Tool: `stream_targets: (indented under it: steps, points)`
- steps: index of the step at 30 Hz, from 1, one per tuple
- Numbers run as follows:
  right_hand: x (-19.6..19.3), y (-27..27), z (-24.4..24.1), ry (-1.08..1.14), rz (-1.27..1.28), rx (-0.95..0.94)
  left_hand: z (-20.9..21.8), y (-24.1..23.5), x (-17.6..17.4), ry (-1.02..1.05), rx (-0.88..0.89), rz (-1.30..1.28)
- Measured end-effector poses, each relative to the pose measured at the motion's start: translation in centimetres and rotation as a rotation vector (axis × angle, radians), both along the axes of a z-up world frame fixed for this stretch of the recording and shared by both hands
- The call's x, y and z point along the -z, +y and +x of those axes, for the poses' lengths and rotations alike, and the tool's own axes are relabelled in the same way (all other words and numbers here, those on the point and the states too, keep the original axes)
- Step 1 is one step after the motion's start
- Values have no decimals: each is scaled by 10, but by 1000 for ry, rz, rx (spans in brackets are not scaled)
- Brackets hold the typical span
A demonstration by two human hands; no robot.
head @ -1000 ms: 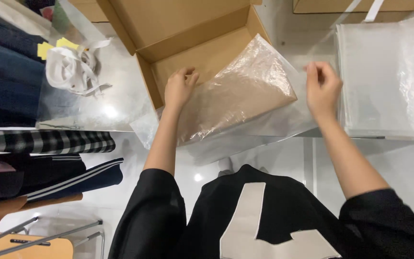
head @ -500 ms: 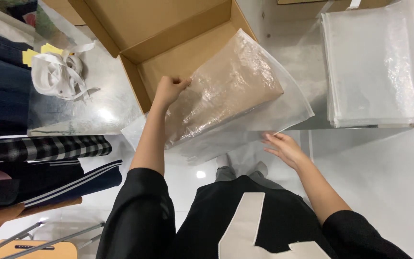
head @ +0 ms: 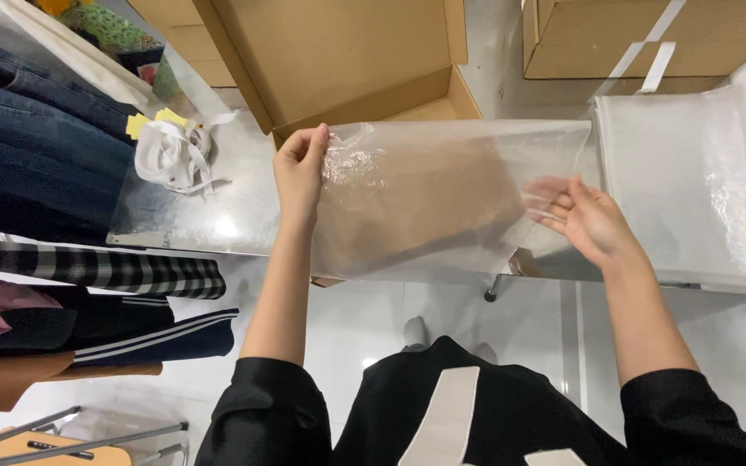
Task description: The person opens a cardboard box and removes a brown garment wrapped in a plastic bag. They unfold the garment, place it on a hanger, and hang it on a clothing rack. The person then closes the box and ties it with a white ribbon.
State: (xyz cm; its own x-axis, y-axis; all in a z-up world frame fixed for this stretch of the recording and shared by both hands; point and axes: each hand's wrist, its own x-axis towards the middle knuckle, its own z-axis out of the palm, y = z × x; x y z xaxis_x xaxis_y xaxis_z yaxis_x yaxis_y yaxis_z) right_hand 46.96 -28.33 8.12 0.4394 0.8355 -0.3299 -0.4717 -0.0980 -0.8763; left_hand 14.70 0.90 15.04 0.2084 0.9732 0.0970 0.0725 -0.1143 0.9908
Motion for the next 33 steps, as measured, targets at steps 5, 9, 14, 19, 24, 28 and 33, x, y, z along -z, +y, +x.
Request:
stream_targets:
  steps: [5,9,14,19,24,28,33]
  points:
    - [10,14,-6,-124,12,155,-8,-4,3,-29,26,-2]
    - [-23,18,5,-461,3,312,-14,-19,-32,-34,22,35]
    - [-60,11,27,-699,189,404,-7,-20,-68,-29,72,162]
    - [-109,-18,21,-504,388,448,26,-30,-122,-118,292,118]
    - [-108,-74,31,-436,338,416,87,-21,-130,-178,679,117]
    - [-100,-111,19,-429,220,501,149,-24,-123,-112,983,87]
    - [-69,-155,0,-372,1,838,241,-39,-65,-9,1133,-8]
